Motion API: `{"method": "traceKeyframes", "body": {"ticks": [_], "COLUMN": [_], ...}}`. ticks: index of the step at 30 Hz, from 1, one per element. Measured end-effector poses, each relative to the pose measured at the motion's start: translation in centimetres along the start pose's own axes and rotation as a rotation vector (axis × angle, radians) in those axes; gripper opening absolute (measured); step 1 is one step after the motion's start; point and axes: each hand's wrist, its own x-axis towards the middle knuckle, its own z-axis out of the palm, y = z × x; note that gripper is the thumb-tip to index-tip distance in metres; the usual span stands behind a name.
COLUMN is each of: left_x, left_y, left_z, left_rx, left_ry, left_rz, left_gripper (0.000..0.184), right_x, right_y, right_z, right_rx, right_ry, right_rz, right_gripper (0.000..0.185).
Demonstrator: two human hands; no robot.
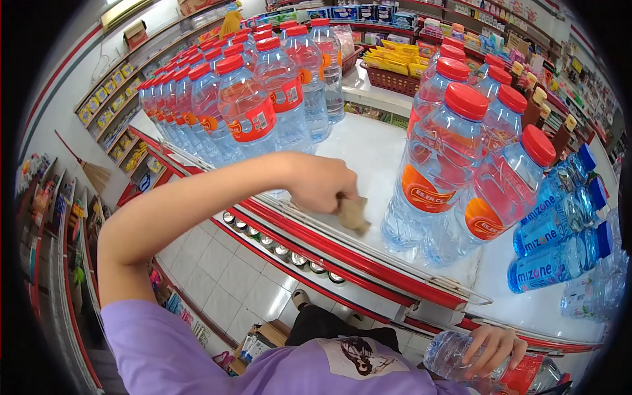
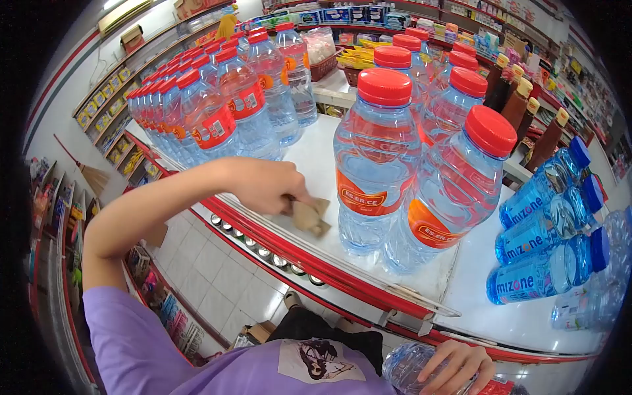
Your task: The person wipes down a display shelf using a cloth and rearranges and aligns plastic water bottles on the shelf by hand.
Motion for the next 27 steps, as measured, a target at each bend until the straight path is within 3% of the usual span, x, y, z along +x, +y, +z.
{"method": "traceKeyframes", "body": {"ticks": [2,5,8,11,14,16,18,22,25,27], "left_x": [1.0,0.7,-0.7,-0.6,-2.6,-4.8,-7.3,-11.7,-14.9,-17.0], "left_y": [0.3,0.2,0.0,2.1,1.7,1.6,1.6,-0.8,-3.8,-6.5], "left_z": [0.4,0.9,0.6,-0.1,0.8,1.2,2.3,5.2,7.9,9.9], "left_rx": [-0.078,-0.010,-0.022,0.176,0.648,0.633,0.702,0.815,0.820,0.852], "left_ry": [0.003,0.025,-0.068,-0.111,0.048,0.198,0.364,0.714,0.818,0.910], "left_rz": [0.172,0.109,0.033,-0.143,-0.137,-0.137,-0.004,0.384,0.556,0.533], "left_gripper": [0.033,0.031,0.029,0.025,0.025,0.025,0.025,0.033,0.033,0.031], "right_x": [0.4,2.0,2.4,2.7,3.9,3.8,4.2,7.2,9.9,12.1], "right_y": [0.4,1.7,2.3,2.4,3.0,3.6,4.1,6.0,9.3,11.5], "right_z": [0.7,2.5,2.9,3.2,4.6,4.8,5.7,5.6,5.9,6.0], "right_rx": [-0.036,-0.148,-0.189,-0.213,-0.332,-0.357,-0.357,-0.376,-0.638,-0.841], "right_ry": [0.029,0.160,0.162,0.116,0.150,0.125,0.163,0.146,0.296,0.430], "right_rz": [0.015,-0.003,0.028,0.108,0.147,0.135,0.147,0.224,0.185,0.160], "right_gripper": [0.059,0.055,0.054,0.054,0.051,0.059,0.036,0.033,0.062,0.076]}}
